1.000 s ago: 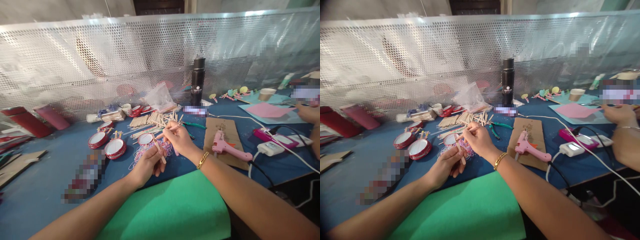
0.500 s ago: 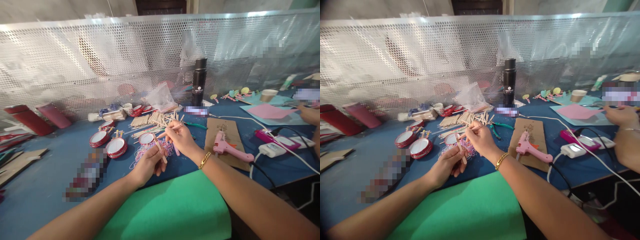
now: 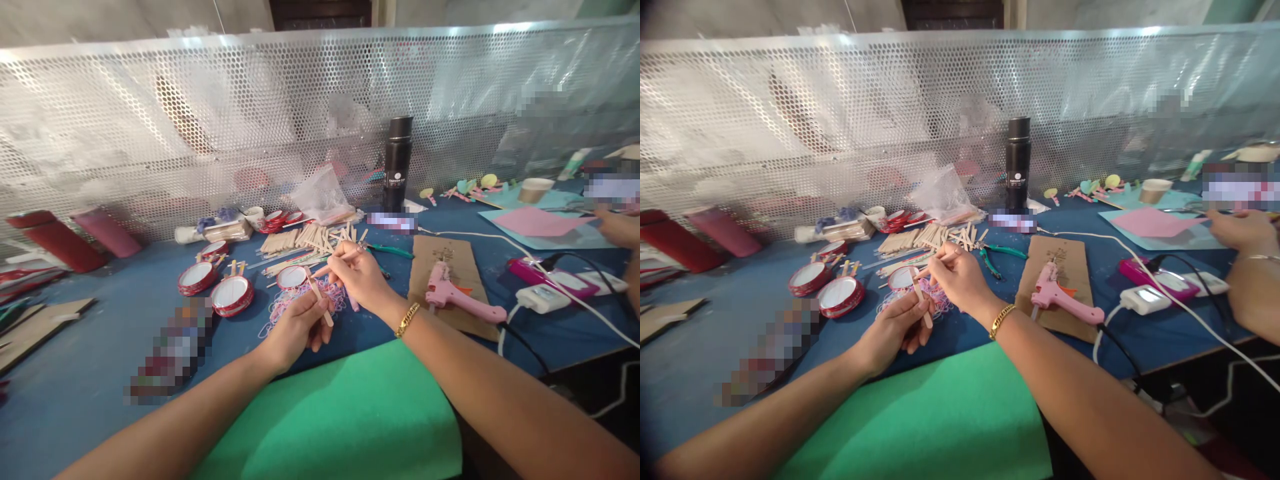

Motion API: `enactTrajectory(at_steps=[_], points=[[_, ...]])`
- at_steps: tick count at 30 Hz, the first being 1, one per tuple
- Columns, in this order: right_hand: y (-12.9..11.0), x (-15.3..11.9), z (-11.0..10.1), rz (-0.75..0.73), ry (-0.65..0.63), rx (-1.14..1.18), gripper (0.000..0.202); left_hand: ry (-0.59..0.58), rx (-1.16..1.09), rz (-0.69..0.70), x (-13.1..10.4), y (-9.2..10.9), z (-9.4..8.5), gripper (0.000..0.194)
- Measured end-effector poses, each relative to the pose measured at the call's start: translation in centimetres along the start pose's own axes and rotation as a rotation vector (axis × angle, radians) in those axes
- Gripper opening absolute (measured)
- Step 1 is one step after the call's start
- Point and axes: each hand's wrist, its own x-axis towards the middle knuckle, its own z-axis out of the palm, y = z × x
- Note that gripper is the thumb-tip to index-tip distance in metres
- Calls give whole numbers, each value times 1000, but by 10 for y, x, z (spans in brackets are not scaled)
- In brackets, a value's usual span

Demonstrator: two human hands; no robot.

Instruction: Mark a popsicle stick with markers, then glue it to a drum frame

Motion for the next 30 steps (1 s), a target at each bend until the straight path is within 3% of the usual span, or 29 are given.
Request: enactTrajectory(at_steps=[30], points=[[1,1,0,-22,8,-36,23,-6,12,-8,0,-2,-1,34]])
